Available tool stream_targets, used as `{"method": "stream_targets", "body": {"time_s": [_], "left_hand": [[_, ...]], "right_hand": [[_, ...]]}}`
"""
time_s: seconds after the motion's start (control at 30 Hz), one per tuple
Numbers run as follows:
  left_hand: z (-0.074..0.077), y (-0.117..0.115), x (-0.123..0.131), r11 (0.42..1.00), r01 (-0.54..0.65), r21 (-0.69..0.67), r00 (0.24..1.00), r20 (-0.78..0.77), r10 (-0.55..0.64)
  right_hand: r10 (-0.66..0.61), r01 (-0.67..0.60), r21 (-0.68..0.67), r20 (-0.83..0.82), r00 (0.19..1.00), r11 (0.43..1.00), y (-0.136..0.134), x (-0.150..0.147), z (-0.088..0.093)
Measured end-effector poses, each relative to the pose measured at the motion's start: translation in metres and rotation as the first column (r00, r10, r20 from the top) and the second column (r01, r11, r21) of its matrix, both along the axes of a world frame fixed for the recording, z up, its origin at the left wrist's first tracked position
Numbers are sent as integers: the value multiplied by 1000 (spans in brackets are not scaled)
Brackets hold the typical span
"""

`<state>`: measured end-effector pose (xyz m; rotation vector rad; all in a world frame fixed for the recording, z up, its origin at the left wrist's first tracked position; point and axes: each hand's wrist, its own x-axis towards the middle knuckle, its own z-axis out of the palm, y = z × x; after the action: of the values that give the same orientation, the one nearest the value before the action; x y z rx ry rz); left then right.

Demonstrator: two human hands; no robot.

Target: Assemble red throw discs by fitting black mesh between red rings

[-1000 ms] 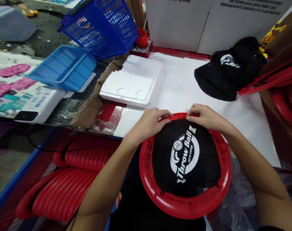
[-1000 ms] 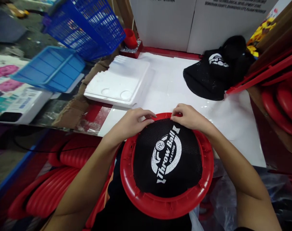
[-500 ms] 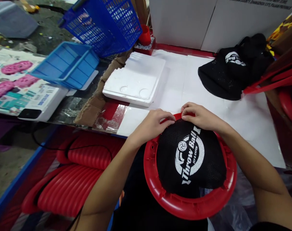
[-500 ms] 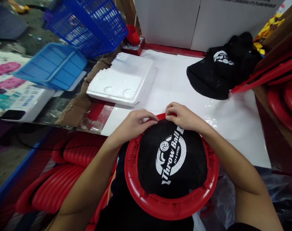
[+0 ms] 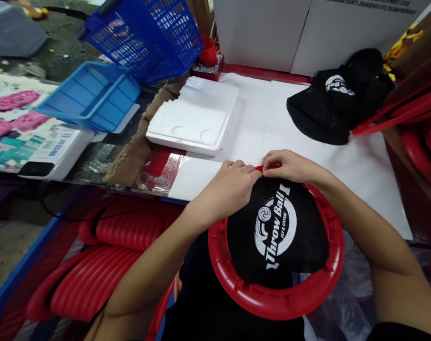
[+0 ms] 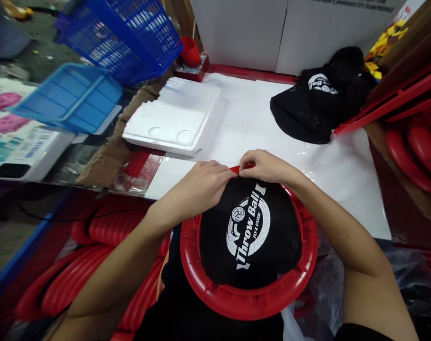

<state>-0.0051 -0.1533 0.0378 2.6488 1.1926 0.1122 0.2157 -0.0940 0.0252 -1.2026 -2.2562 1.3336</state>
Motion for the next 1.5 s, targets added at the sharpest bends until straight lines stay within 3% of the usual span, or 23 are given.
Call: {"method": "stream_targets", "body": {"time_s": [0.13, 0.2, 0.27, 0.33, 0.4, 0.47, 0.53, 0.6, 0.67, 0.73, 0.87, 0.97, 1.07, 1.17, 1.33, 1.4, 1.5], "left_hand": [[-17, -10, 9, 985, -174, -18, 976, 134, 174], [-25, -12, 9, 978, -205, -31, 959, 191, 207], [-28, -11, 7, 981, -195, -25, 963, 182, 196], [-27, -9, 4, 980, -198, 22, 975, 112, 194], [-22, -8, 2, 963, -248, 102, 969, 28, 246], [-15, -12, -1, 930, -331, 161, 940, -31, 340], [-5, -21, -3, 931, -351, 101, 930, -76, 359], [3, -30, -3, 965, -258, -54, 963, -93, 252], [9, -31, 0, 977, -127, -173, 992, -34, 123], [8, -21, 8, 990, -71, -125, 996, 49, 78], [-15, 22, 20, 994, -41, 104, 994, 109, 30], [-33, 42, 18, 998, 22, 58, 982, 185, -33], [-37, 46, 8, 998, 70, -8, 961, 270, -65], [-32, 46, -2, 993, 82, -89, 939, 339, -47], [-30, 52, -16, 960, 136, -245, 853, 522, 12], [-31, 54, -19, 952, 94, -290, 810, 578, 96], [-34, 55, -20, 929, 14, -370, 756, 611, 232]], "right_hand": [[80, -85, 85, 67, 995, 993, 12, -2, -4], [182, -184, 35, 52, 982, 982, 18, 3, -3], [208, -210, 44, 31, 978, 977, 13, 9, 2], [120, -136, 227, 83, 989, 964, -7, 17, 10], [-36, -59, 462, 194, 980, 885, -40, 29, 17], [-201, -25, 567, 331, 922, 823, -74, 46, 16], [-352, 23, 606, 429, 832, 795, -100, 67, 4], [-451, 68, 632, 470, 759, 772, -114, 87, -13], [-462, 73, 632, 477, 748, 772, -117, 99, -24], [-425, 45, 617, 485, 764, 786, -115, 103, -24], [-399, 23, 640, 450, 799, 768, -102, 91, 2], [-293, -18, 664, 354, 888, 748, -78, 80, 7], [-196, -73, 634, 343, 919, 770, -51, 74, -6], [-139, -81, 570, 330, 934, 818, -37, 74, -17], [-72, -26, 471, 189, 979, 882, -36, 86, -12], [-90, 49, 394, 87, 992, 918, -35, 92, -10], [-230, 242, 174, -88, 969, 954, -34, 98, -14]]}}
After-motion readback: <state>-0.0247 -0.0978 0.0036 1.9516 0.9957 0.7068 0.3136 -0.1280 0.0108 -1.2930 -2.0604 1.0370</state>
